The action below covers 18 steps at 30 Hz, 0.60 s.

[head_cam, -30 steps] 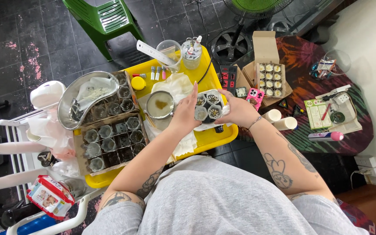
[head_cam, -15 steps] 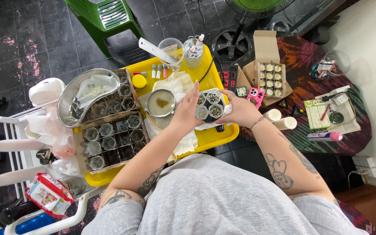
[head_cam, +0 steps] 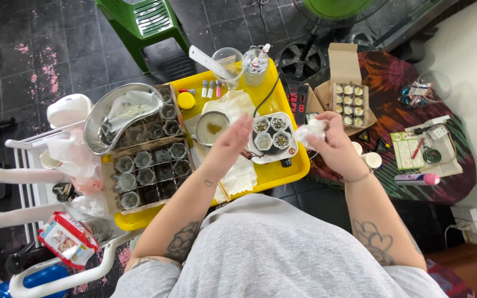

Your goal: Placing decorative elements like dried flowers into a candle jar using chopsticks.

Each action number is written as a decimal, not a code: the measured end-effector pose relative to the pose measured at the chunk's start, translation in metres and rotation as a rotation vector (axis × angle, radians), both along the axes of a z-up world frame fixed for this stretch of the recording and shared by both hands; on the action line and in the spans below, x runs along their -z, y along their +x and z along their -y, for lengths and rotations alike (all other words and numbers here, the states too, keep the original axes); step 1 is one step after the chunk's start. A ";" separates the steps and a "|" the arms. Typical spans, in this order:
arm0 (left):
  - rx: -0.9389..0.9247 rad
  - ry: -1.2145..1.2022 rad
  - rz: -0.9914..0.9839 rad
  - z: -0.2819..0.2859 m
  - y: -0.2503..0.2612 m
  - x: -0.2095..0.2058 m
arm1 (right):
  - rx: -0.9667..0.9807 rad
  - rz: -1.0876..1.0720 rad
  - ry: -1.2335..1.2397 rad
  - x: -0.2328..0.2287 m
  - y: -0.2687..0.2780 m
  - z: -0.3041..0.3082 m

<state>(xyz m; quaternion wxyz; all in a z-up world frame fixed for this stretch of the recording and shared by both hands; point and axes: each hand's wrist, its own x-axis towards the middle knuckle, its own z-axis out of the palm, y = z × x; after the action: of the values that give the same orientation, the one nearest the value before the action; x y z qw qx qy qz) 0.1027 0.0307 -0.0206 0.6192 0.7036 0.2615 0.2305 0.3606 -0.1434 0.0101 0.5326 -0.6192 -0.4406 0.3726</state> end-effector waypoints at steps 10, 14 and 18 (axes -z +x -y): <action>0.359 -1.232 0.753 0.031 -0.053 -0.065 | -0.194 0.941 0.317 -0.072 -0.126 -0.039; 0.285 -1.005 0.512 0.034 -0.071 -0.076 | -0.221 1.179 0.400 -0.038 -0.129 -0.035; 0.331 -0.837 0.350 0.041 -0.084 -0.076 | -0.257 1.084 0.384 -0.045 -0.139 -0.033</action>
<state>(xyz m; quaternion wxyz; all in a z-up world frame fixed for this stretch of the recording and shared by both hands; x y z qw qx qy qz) 0.0183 -0.0100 0.0549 0.9121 0.3770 0.1084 0.1189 0.2216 -0.1107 0.0547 0.2844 -0.5555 -0.7811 -0.0218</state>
